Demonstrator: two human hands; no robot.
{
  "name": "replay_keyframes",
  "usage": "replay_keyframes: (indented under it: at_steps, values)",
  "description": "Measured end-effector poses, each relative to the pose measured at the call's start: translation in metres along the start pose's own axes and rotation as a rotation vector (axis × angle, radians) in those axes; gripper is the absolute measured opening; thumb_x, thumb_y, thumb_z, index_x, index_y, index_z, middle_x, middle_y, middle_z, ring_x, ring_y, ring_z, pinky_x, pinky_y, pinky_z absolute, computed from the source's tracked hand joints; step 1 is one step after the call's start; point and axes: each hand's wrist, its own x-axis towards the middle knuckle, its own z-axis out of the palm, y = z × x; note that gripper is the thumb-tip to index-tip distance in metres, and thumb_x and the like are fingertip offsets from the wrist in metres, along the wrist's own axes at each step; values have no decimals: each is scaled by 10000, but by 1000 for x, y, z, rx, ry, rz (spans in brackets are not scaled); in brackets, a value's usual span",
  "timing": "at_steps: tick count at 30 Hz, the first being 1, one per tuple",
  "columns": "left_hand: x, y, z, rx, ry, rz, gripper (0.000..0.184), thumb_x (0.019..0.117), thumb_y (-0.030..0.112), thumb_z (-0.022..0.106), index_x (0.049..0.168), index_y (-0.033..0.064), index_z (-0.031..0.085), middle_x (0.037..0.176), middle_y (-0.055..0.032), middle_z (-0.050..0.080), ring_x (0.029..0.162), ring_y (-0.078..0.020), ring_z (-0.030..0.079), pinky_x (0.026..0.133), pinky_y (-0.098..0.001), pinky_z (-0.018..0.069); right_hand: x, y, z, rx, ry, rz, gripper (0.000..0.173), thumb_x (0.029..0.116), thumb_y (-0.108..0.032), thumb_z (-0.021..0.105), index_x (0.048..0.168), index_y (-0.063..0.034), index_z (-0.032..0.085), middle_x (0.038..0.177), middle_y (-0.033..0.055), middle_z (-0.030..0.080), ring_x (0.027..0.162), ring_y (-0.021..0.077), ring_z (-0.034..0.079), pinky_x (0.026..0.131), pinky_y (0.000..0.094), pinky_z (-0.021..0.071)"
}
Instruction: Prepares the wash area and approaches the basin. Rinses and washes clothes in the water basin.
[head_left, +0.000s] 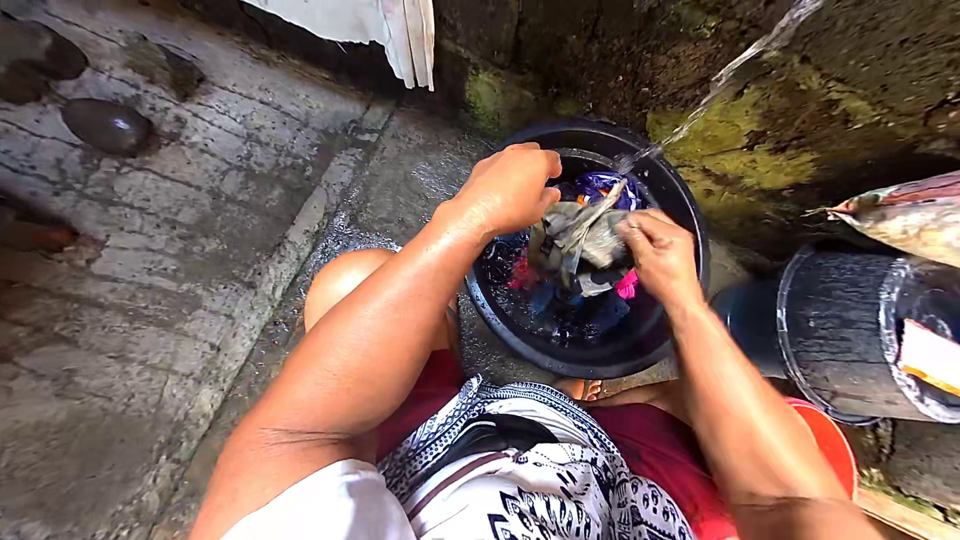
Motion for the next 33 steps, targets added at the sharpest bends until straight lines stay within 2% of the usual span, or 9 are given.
replay_keyframes:
  at_steps: [5,11,17,20,23,26,28,31,33]
  values:
    - [3,-2,1,-14,21,-4,333,1034,259,589,1292,65,671,1224,-168,668,1139,-335,650,968,-581,512,40,-22,-38,320,305,8,152,1021,-108,566,979,-60,704,890,-45,712,817,42,687,790,299,614]
    - [2,-10,-2,-8,82,-37,317,1024,263,603,1258,66,686,1182,-169,672,1103,-341,658,944,-586,520,64,-18,-48,196,117,148,208,1043,-183,560,1041,-30,700,938,23,695,812,73,684,758,326,617]
    - [-5,-10,-8,-40,80,-17,318,1026,261,594,1264,68,682,1179,-155,671,1056,-308,666,925,-546,531,57,-49,-56,368,298,-43,144,1050,-132,530,958,-189,625,843,-154,666,756,0,664,710,243,597]
    - [-5,-7,-8,-39,68,11,317,1028,255,592,1273,75,680,1173,-148,664,1026,-295,672,912,-527,542,49,-31,-30,291,37,-7,152,1011,-170,595,882,-112,652,806,-114,631,755,-22,610,739,232,552]
    - [-4,-6,-6,-19,53,21,306,1030,261,591,1264,87,685,1140,-128,662,981,-276,666,872,-510,544,39,13,24,93,-489,119,312,926,-245,732,754,0,644,769,86,626,721,177,606,697,416,529]
    - [-4,-8,-6,-13,49,15,306,1026,263,599,1261,88,688,1115,-119,657,943,-256,664,843,-486,548,18,62,103,-120,-745,142,413,906,-339,787,1080,32,740,1206,288,641,1134,470,615,952,691,483]
    - [-5,-8,-7,-7,50,4,301,1026,270,605,1258,97,687,1112,-109,655,939,-244,668,840,-471,557,-12,87,157,-157,-833,112,658,928,-390,746,1471,-72,556,1604,241,378,1471,469,356,1163,697,303]
    - [-7,-8,-6,-5,61,1,314,1026,272,611,1276,96,683,1116,-107,663,945,-242,678,840,-463,569,-57,114,211,-331,-1056,94,880,937,-383,695,1653,-170,231,1726,188,0,1570,472,-50,1180,778,-8]
    - [-7,-8,-4,-2,61,5,316,1020,277,618,1271,96,684,1123,-103,664,945,-240,679,828,-463,572,-70,129,226,-415,-1102,80,897,944,-399,669,1663,-172,182,1723,199,-25,1563,476,-103,1179,769,-68]
